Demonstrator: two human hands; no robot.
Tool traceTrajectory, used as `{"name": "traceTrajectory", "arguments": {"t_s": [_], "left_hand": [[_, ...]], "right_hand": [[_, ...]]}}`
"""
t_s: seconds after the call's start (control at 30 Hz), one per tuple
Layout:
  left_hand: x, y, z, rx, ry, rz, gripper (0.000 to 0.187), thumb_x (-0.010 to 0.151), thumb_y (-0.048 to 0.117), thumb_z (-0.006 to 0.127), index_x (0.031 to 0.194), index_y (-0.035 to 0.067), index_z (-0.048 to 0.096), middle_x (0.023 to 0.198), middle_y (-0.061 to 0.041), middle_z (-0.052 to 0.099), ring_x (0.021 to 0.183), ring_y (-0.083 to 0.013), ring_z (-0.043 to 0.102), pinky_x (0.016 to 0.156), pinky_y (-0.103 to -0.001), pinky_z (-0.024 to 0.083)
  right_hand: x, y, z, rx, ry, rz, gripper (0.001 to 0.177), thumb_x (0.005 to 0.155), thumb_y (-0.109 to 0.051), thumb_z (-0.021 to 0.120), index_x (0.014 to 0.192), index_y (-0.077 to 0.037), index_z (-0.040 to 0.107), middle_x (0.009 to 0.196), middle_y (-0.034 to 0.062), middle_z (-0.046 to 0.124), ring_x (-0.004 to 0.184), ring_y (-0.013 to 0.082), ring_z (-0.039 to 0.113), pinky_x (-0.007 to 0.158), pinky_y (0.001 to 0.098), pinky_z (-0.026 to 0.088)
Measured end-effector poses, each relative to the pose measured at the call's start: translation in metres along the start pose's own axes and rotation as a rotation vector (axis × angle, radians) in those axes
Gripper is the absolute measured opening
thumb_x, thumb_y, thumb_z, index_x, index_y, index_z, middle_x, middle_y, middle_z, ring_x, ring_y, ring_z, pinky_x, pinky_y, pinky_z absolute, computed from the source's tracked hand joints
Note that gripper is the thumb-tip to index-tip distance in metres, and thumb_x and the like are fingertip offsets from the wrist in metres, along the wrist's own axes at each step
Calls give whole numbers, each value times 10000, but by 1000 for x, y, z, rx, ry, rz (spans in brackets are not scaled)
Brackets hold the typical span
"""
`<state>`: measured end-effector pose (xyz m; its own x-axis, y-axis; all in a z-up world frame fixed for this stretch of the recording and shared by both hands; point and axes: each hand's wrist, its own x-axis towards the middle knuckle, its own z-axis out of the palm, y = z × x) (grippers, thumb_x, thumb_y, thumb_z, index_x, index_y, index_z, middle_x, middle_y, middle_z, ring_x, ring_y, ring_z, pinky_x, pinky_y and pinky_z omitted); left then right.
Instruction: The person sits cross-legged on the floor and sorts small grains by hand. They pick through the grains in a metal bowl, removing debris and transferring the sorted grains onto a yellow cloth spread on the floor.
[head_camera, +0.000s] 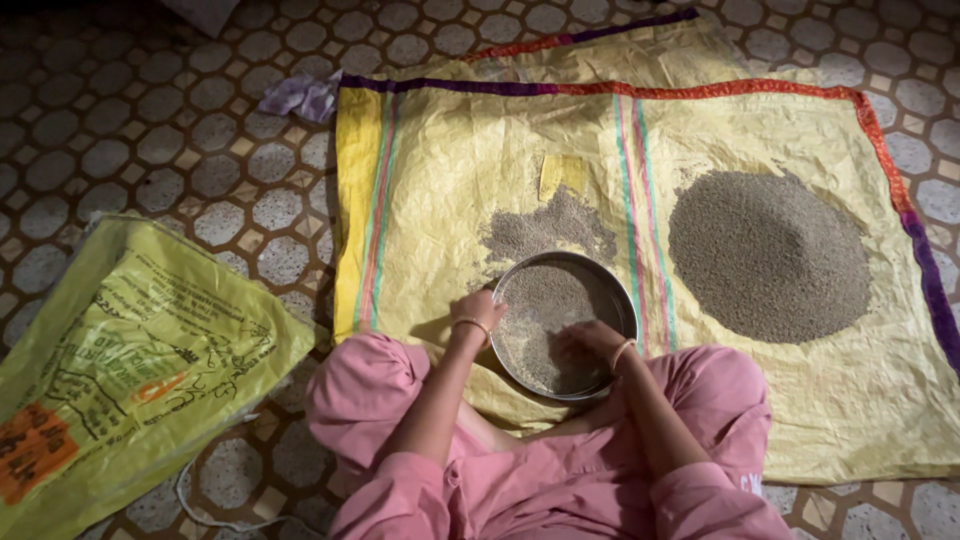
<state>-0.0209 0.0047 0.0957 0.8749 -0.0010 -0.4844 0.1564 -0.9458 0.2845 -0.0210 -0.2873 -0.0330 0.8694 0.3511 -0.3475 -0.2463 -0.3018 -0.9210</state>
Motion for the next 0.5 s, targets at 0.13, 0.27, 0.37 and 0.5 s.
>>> {"name": "traceTrajectory", "arguments": {"t_s": [0.13,0.27,0.37,0.5], "left_hand": [[13,0,10,12,43,4,349,951,410,542,1090,110,653,928,-112,673,878,-253,639,867,-436,501],[11,3,12,-327,-57,-223,315,1012,295,467,1101,48,640,934,-141,727,855,-220,707,767,-369,578],[17,0,20,-583,-48,-384,350,1019,284,459,1065,15,677,982,-158,720,904,-238,698,781,-369,570],[29,-4,28,-5,-30,-87,349,1026,245,420,1067,42,702,1027,-174,717,941,-266,706,812,-378,565]], "right_hand": [[2,-11,-7,115,-75,-26,291,1016,-293,508,1027,-66,690,927,78,684,815,194,654,769,352,562],[22,-26,-10,753,144,142,275,1053,-324,516,1040,-90,659,862,20,629,757,164,593,731,391,550],[29,-22,-4,765,308,174,268,1026,-299,508,1018,-78,660,831,26,639,739,165,597,711,361,550],[18,-22,4,446,346,284,332,1032,-305,493,975,-18,650,828,97,641,744,199,608,708,342,539]]}}
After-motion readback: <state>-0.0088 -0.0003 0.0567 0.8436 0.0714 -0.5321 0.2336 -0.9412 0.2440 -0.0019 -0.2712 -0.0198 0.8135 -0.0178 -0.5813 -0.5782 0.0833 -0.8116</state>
